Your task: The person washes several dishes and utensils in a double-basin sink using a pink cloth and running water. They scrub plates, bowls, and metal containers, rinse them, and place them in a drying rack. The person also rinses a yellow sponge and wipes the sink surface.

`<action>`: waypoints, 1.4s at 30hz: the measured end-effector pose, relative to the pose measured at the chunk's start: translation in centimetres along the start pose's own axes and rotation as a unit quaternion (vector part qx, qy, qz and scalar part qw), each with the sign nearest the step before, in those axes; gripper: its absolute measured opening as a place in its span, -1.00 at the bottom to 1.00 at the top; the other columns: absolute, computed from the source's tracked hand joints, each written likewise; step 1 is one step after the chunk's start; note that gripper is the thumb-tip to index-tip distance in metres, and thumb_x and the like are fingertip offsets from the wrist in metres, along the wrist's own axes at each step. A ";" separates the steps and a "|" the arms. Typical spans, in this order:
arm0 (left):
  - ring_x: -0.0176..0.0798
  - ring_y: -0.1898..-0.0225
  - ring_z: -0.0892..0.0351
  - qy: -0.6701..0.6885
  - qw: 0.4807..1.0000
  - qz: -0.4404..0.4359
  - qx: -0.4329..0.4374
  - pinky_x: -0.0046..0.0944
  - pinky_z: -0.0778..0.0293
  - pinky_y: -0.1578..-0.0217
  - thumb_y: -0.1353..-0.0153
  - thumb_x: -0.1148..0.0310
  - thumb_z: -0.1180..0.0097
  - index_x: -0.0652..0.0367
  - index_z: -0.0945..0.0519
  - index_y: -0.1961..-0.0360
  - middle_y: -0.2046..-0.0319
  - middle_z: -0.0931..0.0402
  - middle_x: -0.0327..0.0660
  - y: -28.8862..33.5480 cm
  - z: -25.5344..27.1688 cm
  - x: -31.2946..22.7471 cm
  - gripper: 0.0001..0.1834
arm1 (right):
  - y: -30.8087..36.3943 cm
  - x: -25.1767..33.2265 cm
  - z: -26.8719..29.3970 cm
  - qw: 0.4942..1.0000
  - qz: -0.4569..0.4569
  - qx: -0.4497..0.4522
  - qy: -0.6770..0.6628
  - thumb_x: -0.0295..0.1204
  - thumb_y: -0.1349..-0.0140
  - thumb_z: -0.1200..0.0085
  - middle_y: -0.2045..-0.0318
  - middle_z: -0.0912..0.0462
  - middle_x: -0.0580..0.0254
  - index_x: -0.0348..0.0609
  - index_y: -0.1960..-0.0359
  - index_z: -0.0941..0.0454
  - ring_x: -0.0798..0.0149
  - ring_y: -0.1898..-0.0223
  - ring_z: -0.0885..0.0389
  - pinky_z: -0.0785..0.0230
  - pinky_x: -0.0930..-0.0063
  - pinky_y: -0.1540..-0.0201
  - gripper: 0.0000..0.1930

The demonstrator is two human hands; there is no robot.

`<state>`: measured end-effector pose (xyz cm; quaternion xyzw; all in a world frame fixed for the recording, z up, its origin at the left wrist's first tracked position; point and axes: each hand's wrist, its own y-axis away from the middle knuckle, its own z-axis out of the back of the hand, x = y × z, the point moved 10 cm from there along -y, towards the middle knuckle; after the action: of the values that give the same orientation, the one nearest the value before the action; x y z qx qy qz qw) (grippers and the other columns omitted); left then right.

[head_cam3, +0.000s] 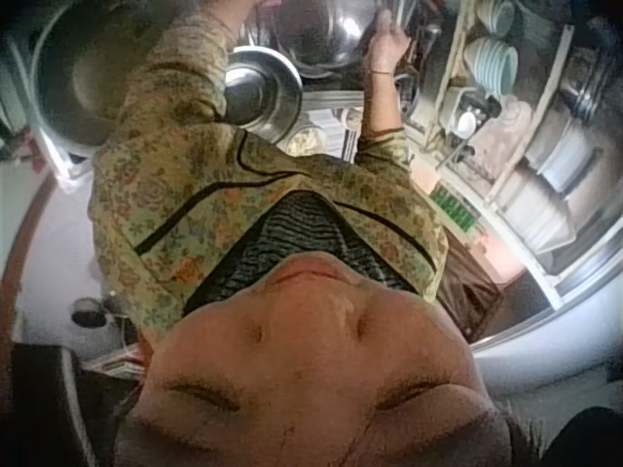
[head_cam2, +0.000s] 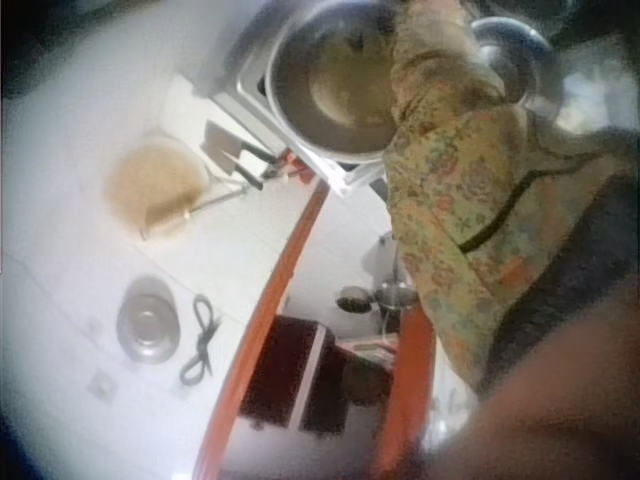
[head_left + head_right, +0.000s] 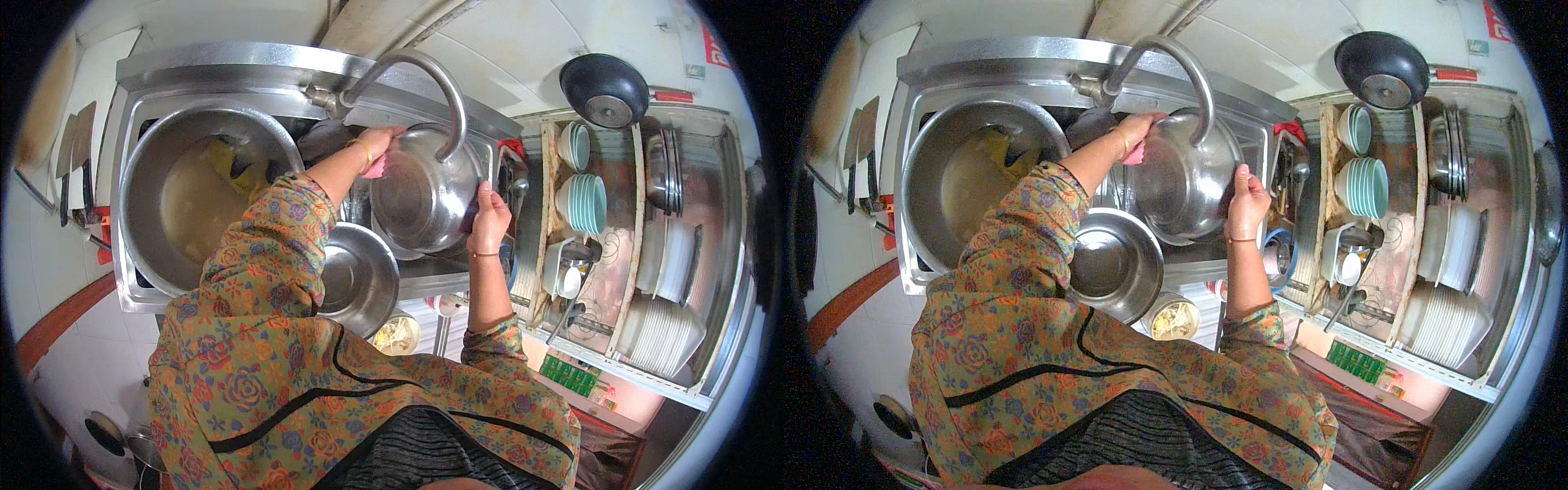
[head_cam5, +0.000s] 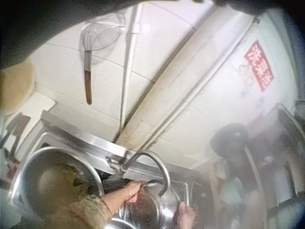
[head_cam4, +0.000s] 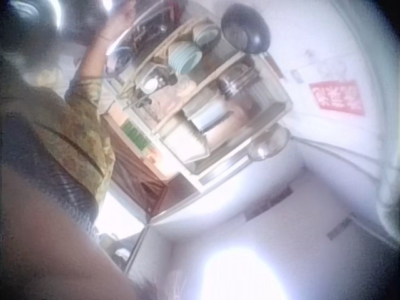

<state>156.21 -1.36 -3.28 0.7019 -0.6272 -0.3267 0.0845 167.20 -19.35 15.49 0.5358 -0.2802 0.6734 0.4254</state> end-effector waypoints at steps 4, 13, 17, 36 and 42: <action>-0.30 0.63 -0.48 -0.034 0.986 0.040 -0.161 -0.24 -0.39 0.70 -0.42 -0.01 0.14 -0.02 -0.57 0.44 0.60 -0.46 -0.33 -1.4 6.0 5.2 -0.58 | 0.1 -0.7 1.8 0.995 -0.070 -0.055 -0.047 -0.21 -0.33 -0.20 0.49 -0.56 0.48 -0.23 0.36 -0.66 0.55 0.47 -0.35 -0.18 0.62 0.37 -0.70; -0.26 0.81 -0.31 -0.040 0.948 -0.213 -0.232 -0.22 -0.19 0.86 -0.36 0.42 0.22 0.06 -0.34 -0.08 0.63 -0.36 -0.23 4.1 -2.4 6.8 -0.72 | -1.9 -4.8 -2.4 0.935 -0.121 -0.177 -0.282 0.03 -0.50 0.29 -0.04 -0.58 0.13 -0.26 -0.16 -0.44 0.12 -0.02 -0.56 -0.39 0.15 -0.11 -0.42; 0.25 -0.20 -0.21 -0.437 0.710 -0.410 -0.370 0.19 -0.06 -0.26 -0.18 0.41 -0.01 0.19 -0.41 -0.10 -0.06 -0.36 0.17 10.2 -8.4 3.6 -0.57 | -2.9 -7.5 -3.7 0.956 -0.166 -0.168 -0.177 0.13 -0.47 0.32 -0.03 -0.60 0.01 -0.38 -0.13 -0.49 0.08 0.01 -0.58 -0.42 0.19 -0.08 -0.29; -0.28 0.48 -0.60 -0.159 0.917 -0.201 -0.307 -0.29 -0.48 0.48 -0.36 0.20 -0.08 0.12 -0.58 0.23 0.47 -0.61 -0.21 5.4 12.1 1.1 -0.79 | -3.8 -4.9 -10.7 0.998 -0.005 0.060 0.029 -0.07 -0.47 0.10 0.53 -0.48 0.37 -0.24 0.51 -0.53 0.40 0.47 -0.40 -0.28 0.42 0.42 -0.49; -0.24 0.25 -0.58 -0.525 0.739 -0.335 -0.255 -0.19 -0.45 0.24 -0.25 0.42 -0.11 0.04 -0.58 0.18 0.26 -0.62 -0.19 12.5 7.6 -2.4 -0.88 | -5.4 -5.3 -8.7 0.980 -0.121 -0.022 -0.157 -0.12 -0.49 0.15 0.24 -0.65 0.12 -0.36 0.18 -0.59 0.22 0.24 -0.61 -0.46 0.30 0.14 -0.54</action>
<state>141.55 0.63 -1.71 0.5360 -0.1891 -0.7987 -0.1975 168.07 -10.90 7.63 0.6552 -0.2912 0.5180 0.4665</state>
